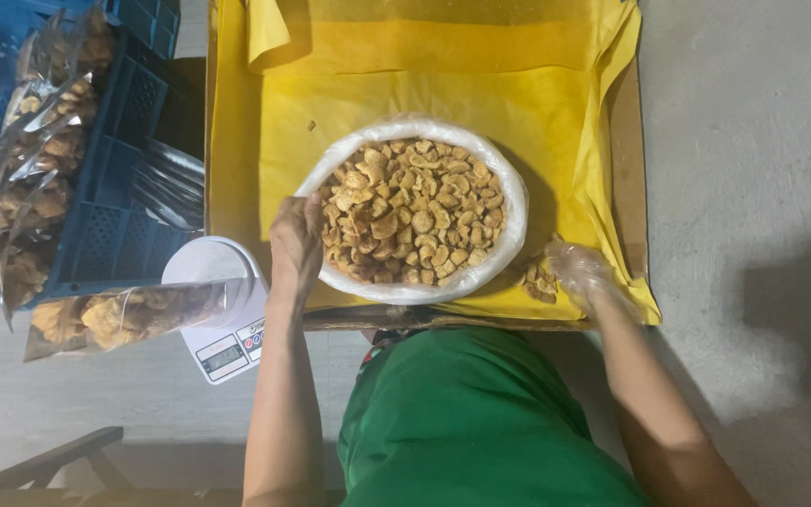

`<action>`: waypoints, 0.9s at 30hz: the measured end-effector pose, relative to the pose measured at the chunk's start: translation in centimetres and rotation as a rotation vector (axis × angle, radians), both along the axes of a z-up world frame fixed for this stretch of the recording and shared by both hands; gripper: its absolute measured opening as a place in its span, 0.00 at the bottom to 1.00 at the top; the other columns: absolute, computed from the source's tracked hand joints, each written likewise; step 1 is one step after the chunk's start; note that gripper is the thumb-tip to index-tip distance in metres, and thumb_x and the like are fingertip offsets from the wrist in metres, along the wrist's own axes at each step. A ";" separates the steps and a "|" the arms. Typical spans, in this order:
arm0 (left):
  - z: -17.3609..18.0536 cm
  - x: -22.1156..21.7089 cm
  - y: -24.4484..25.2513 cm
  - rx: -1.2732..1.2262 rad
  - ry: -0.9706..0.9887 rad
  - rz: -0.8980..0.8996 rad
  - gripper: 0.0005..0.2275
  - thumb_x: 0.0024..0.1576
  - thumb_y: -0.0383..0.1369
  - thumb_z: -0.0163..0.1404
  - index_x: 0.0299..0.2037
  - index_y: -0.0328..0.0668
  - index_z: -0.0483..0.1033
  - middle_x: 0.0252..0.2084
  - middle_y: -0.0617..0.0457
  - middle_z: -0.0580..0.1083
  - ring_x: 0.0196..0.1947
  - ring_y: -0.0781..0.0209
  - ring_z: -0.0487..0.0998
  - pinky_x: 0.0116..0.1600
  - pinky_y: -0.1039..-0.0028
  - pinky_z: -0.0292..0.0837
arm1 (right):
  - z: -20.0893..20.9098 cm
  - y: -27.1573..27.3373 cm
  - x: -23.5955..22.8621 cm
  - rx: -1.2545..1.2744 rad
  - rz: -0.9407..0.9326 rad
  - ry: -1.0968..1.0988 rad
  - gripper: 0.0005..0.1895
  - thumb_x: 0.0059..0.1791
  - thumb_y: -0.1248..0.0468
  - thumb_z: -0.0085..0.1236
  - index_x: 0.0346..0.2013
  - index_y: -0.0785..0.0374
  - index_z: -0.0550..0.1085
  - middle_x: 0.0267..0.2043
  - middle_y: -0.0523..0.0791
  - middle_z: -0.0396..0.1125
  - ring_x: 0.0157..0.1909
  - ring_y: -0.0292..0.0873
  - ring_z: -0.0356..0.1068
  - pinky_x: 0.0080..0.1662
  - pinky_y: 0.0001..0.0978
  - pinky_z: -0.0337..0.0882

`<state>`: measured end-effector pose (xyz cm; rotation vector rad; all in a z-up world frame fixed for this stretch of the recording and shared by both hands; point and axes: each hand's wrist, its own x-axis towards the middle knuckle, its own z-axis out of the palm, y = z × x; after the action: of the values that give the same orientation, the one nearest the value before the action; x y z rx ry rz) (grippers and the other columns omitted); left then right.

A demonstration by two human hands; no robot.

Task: The person scoops snack pieces from a large bag into small clear pouches, weighs each pouch on a digital scale, and places the filled pouches into a blue crate. The process is repeated multiple times throughout the clip.

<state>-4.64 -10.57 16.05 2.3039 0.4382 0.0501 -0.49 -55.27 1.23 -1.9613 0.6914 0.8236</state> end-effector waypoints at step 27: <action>3.6 -1.0 -2.1 -0.390 0.011 -0.226 0.23 0.63 0.46 0.52 0.59 0.35 0.74 0.55 0.34 0.73 0.54 0.41 0.75 0.57 0.48 0.70 | 9.0 6.7 5.0 1.123 0.177 -0.332 0.25 0.47 0.69 0.60 0.59 0.63 0.71 0.62 0.48 0.68 0.58 0.41 0.69 0.54 0.32 0.72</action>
<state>-5.60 -12.64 19.64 1.9545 0.1709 -0.1471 4.52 -48.57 10.18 -1.0700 -0.1695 0.7192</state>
